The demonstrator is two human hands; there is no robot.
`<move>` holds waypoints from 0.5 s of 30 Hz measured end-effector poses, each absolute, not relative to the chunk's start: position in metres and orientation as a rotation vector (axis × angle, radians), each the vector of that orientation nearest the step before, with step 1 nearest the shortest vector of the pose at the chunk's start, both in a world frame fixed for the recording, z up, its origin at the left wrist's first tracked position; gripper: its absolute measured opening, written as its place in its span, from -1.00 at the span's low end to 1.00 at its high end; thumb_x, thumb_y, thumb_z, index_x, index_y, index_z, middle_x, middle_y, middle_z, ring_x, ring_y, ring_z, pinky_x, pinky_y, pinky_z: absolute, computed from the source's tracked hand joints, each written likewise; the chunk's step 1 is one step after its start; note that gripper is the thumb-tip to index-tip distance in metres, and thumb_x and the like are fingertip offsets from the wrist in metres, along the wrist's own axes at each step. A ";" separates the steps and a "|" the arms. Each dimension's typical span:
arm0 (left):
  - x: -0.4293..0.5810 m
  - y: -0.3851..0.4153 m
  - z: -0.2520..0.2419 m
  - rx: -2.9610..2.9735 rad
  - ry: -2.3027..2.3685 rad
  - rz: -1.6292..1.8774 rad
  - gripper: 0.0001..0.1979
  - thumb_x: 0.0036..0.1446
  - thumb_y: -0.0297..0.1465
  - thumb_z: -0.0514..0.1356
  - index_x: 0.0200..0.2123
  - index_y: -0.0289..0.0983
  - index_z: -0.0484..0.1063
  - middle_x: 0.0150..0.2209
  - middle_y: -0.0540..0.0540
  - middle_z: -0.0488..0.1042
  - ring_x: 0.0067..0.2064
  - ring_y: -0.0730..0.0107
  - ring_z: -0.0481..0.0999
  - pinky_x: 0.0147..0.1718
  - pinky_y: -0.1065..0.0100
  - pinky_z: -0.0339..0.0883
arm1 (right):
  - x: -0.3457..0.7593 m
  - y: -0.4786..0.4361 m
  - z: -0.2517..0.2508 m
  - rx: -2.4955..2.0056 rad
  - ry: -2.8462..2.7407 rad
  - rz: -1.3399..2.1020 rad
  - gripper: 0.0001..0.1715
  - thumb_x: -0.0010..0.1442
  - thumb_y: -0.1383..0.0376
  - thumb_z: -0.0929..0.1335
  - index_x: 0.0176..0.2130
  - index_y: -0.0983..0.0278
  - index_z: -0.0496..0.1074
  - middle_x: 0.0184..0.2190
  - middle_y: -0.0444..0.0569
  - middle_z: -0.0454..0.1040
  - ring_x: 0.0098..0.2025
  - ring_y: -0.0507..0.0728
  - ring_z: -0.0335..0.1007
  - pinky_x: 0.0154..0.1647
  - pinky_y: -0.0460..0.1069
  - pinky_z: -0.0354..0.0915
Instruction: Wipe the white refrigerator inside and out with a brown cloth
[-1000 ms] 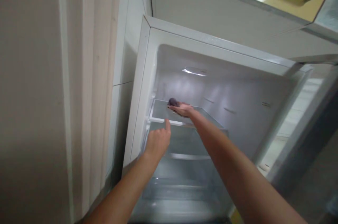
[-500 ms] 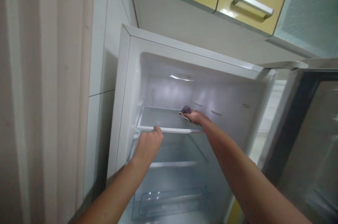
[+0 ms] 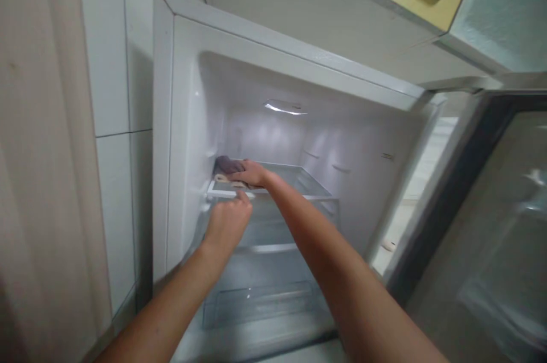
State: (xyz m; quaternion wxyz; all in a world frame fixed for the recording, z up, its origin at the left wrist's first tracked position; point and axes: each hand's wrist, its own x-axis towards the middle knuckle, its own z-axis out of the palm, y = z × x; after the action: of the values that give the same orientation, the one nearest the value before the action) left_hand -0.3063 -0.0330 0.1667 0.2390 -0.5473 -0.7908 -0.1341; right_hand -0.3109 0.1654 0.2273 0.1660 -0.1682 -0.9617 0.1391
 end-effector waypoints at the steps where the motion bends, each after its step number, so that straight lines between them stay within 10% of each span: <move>1: -0.305 -0.035 0.168 -1.481 -2.171 -0.339 -0.58 0.35 -0.57 0.11 0.21 -0.57 0.50 -0.37 -0.44 0.64 -0.27 -0.05 0.74 -0.30 0.23 0.51 | -0.292 0.158 0.226 -0.448 -2.731 0.393 -0.29 0.21 -0.19 0.47 0.19 0.11 0.56 -0.01 -0.09 0.63 0.03 0.18 0.53 0.13 0.01 0.37; 11: -0.297 -0.045 0.204 -1.592 -1.998 -0.200 -0.65 0.28 -0.70 0.05 -0.22 -0.41 0.65 -0.07 -0.45 0.62 0.04 -0.07 0.63 -0.10 0.17 0.45 | -0.101 0.124 0.195 -1.284 -2.070 -0.068 -0.41 0.39 -0.08 0.33 0.21 0.17 0.55 0.15 0.20 0.53 0.26 0.43 0.36 0.32 0.26 0.22; 15: -0.300 -0.038 0.208 -1.671 -1.936 -0.268 -0.70 0.27 -0.70 0.06 -0.24 -0.47 0.62 -0.25 -0.41 0.63 -0.16 -0.02 0.65 -0.19 0.21 0.40 | -0.080 0.103 0.136 -1.069 -1.853 0.112 -0.29 0.21 0.14 0.45 0.32 0.14 0.46 0.28 0.20 0.41 0.35 0.44 0.25 0.41 0.26 0.16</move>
State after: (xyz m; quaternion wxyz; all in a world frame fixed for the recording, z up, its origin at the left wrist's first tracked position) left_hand -0.2998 -0.0377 0.2082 0.2811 -0.6236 -0.7225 -0.1000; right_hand -0.0796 0.1030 0.1358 0.4793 -0.4381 -0.7591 0.0459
